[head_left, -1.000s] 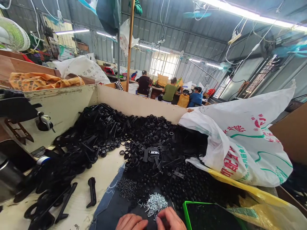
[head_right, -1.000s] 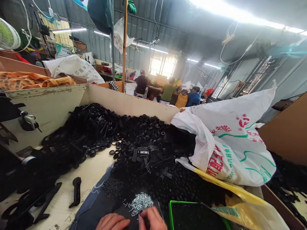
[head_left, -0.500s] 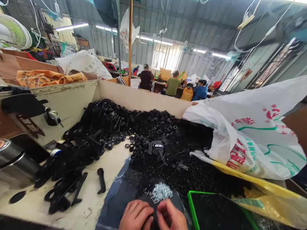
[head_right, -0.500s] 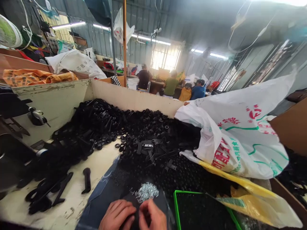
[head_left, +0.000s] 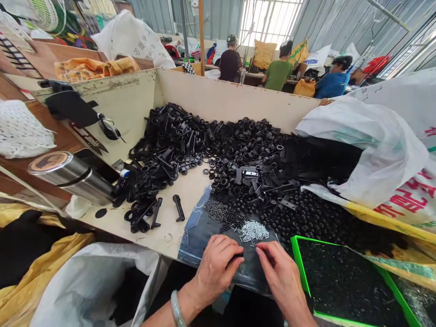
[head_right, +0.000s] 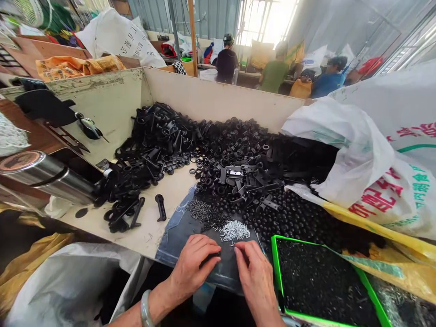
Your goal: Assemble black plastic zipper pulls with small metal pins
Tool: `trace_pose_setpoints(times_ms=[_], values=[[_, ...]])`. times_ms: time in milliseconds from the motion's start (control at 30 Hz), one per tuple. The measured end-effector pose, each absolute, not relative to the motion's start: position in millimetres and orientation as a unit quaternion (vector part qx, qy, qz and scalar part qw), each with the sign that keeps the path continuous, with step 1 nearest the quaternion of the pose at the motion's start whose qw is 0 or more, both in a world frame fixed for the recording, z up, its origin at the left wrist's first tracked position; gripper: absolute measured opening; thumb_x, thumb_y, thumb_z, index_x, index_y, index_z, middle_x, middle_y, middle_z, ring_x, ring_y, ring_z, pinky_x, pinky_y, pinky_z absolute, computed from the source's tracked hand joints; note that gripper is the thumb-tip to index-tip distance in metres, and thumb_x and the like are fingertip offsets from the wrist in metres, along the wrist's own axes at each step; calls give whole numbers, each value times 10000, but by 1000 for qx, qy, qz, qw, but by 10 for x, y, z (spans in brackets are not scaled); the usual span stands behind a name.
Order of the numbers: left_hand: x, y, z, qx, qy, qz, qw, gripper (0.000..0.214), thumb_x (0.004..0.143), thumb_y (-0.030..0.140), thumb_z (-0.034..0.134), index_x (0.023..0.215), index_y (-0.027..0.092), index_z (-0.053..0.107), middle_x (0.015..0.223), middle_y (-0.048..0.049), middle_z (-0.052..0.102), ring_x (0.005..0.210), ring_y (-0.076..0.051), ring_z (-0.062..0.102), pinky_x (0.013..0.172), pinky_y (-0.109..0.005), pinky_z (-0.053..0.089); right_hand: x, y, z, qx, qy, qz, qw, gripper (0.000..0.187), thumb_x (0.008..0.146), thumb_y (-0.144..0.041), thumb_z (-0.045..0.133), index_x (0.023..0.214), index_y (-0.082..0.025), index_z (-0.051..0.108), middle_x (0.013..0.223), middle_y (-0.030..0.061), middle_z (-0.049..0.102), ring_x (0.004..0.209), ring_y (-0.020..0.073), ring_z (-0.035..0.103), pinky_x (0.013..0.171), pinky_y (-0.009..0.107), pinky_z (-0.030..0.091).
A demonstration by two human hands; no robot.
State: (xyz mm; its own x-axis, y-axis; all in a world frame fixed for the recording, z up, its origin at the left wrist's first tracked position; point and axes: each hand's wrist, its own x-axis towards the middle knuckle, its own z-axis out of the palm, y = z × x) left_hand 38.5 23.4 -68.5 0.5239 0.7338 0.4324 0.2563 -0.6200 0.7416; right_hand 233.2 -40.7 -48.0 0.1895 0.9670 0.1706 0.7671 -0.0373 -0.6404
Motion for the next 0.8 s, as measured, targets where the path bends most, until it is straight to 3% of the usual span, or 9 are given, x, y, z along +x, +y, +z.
trace_pose_setpoints(times_ms=[200, 500, 667, 800], values=[[418, 232, -656, 802, 323, 386, 323, 149, 885, 129, 698, 1007, 204, 656, 961, -20, 721, 926, -204, 631, 859, -382, 426, 2313, -261, -561, -689, -671, 155, 223, 278, 1020, -297, 422, 914, -252, 675, 870, 30, 675, 745, 198, 673, 667, 304, 494], [411, 224, -586, 799, 343, 370, 327, 108, 896, 167, 680, 996, 206, 669, 947, -25, 735, 905, -206, 632, 855, -381, 450, 2386, -153, -415, -680, -667, 211, 221, 210, 947, -279, 506, 832, -235, 676, 788, 26, 700, 680, 188, 671, 645, 290, 519], [398, 247, -638, 805, 335, 373, 317, 95, 988, 215, 585, 1012, 201, 675, 923, -27, 744, 856, -196, 620, 816, -366, 441, 2192, -338, -400, -636, -559, 382, 370, 263, 979, -456, 566, 990, -235, 708, 884, 43, 738, 751, 188, 726, 703, 268, 592], [374, 244, -680, 814, 317, 377, 307, 115, 1013, 259, 570, 1040, 197, 663, 972, -28, 749, 882, -188, 620, 845, -359, 428, 2111, -437, -471, -642, -491, 390, 441, 276, 922, -489, 657, 932, -221, 721, 841, 44, 710, 721, 186, 710, 688, 268, 591]])
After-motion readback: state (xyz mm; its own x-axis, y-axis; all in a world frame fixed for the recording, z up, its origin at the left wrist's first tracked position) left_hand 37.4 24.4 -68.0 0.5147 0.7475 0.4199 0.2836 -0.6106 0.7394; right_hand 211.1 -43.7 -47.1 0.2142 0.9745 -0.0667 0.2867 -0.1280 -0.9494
